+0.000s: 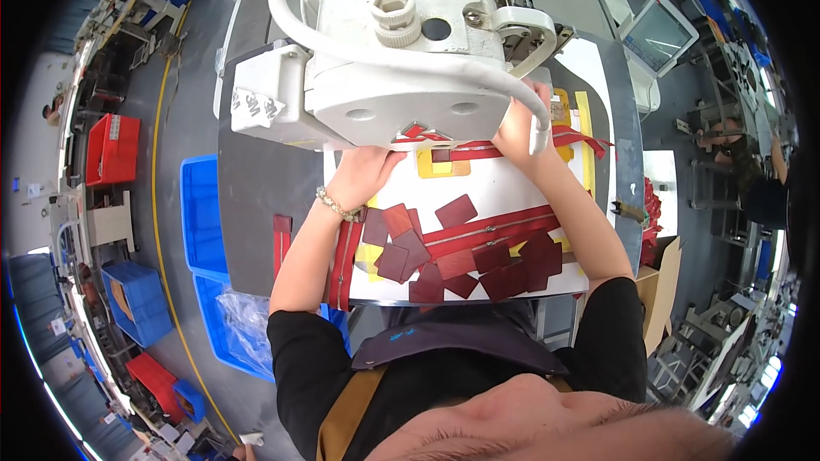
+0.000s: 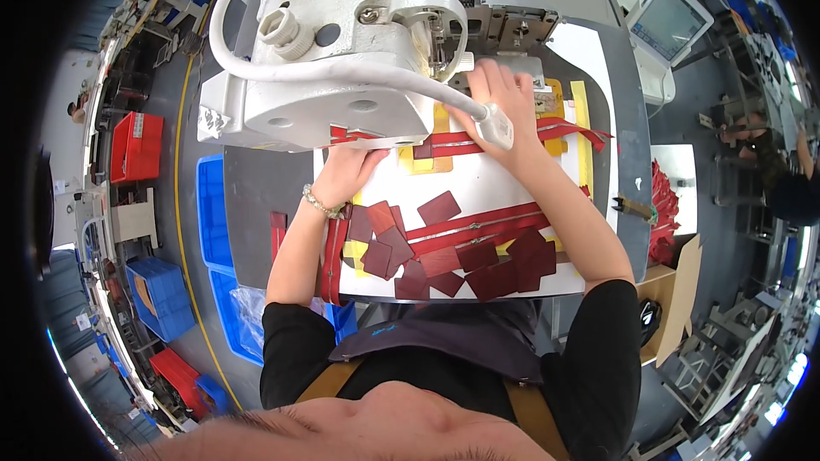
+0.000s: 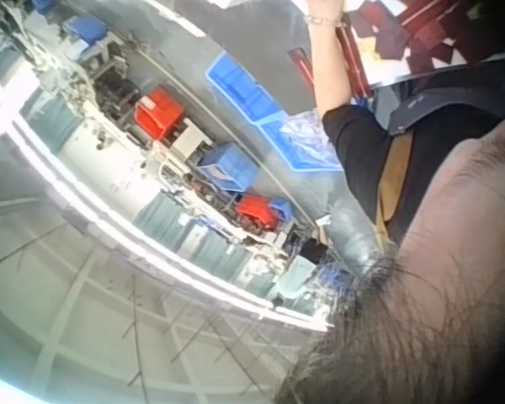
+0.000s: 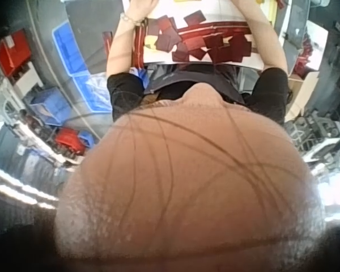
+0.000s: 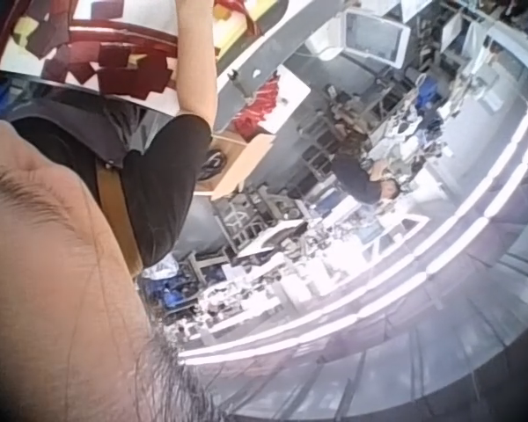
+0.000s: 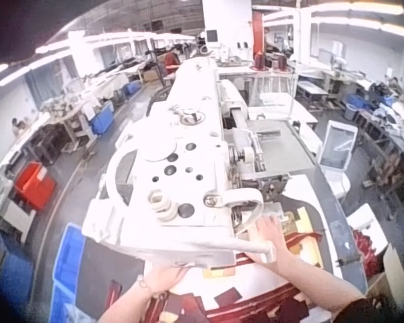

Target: The recorder is aligning and pressing together leather strips as part of a goods assembly process.

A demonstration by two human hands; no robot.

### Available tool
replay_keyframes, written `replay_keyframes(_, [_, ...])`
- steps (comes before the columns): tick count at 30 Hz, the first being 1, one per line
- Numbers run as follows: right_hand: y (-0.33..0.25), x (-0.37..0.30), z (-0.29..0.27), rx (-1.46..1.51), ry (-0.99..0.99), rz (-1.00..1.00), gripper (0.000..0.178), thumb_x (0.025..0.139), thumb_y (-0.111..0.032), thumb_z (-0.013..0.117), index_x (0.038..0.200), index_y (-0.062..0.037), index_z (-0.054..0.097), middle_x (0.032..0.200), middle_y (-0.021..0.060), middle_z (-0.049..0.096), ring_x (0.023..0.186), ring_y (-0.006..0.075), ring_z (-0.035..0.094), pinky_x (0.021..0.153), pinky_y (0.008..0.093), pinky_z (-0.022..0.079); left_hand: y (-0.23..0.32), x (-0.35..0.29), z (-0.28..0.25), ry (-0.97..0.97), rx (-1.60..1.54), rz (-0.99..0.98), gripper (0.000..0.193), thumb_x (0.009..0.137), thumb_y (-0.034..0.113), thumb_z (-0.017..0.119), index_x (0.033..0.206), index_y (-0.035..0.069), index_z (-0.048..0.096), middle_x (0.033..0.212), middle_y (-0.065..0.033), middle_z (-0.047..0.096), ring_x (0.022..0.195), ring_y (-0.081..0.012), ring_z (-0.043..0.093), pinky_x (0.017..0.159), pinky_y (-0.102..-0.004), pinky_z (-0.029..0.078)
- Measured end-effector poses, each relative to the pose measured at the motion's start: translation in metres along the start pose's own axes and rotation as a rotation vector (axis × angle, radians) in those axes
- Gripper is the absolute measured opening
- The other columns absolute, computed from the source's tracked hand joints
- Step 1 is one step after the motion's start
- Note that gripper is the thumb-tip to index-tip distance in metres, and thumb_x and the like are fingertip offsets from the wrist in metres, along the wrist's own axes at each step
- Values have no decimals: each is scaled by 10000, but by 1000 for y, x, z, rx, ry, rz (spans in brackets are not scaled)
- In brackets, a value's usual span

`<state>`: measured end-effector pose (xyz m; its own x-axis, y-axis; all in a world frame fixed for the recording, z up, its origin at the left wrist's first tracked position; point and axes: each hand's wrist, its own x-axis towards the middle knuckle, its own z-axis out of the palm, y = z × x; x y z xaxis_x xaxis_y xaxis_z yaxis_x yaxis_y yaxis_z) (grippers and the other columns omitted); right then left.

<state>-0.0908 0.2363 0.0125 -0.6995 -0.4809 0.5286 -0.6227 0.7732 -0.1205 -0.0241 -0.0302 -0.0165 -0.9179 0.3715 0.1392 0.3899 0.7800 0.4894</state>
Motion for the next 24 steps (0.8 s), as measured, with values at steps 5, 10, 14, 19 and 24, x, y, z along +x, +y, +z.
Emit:
replay_keyframes(5, [13, 4, 19, -92, -235, 57, 340, 803, -309, 645, 1014, -52, 574, 991, 86, 547, 927, 242, 530, 779, 383, 349, 2, -1, -3, -36, -25, -51, 276, 898, 231, 586, 833, -29, 651, 768, -194, 635, 779, -374, 613, 750, -435, 453])
replay_keyframes(10, [-1, -19, -11, 133, -224, -45, 351, 836, -373, 637, 962, -53, 564, 958, 66, 524, 921, 239, 513, 794, 385, 336, 6, -5, -9, -5, -188, -23, 257, 900, 200, 577, 855, -46, 639, 737, -174, 634, 742, -339, 617, 701, -384, 462])
replay_keyframes(14, [-7, -23, -14, 151, -294, -97, 282, 872, -325, 625, 851, -49, 568, 899, 56, 512, 872, 220, 513, 779, 369, 357, 10, -6, -17, -96, -431, -131, 256, 893, 220, 584, 889, -31, 629, 788, -179, 644, 730, -354, 615, 662, -397, 482])
replay_keyframes(19, [4, -7, -27, 972, -702, 249, 326, 914, -244, 582, 694, -18, 501, 793, 47, 479, 716, 144, 474, 639, 279, 363, 23, -3, -36, -232, -484, -362, 299, 897, 211, 566, 761, -55, 588, 857, -173, 666, 698, -357, 598, 649, -381, 479])
replay_keyframes(24, [7, -4, -27, 1037, -802, 360, 385, 940, -269, 563, 671, -29, 431, 755, 11, 427, 686, 116, 405, 632, 283, 342, 18, -6, -29, -97, -400, -288, 393, 909, 233, 546, 652, -63, 518, 925, -164, 676, 645, -359, 565, 631, -386, 465])
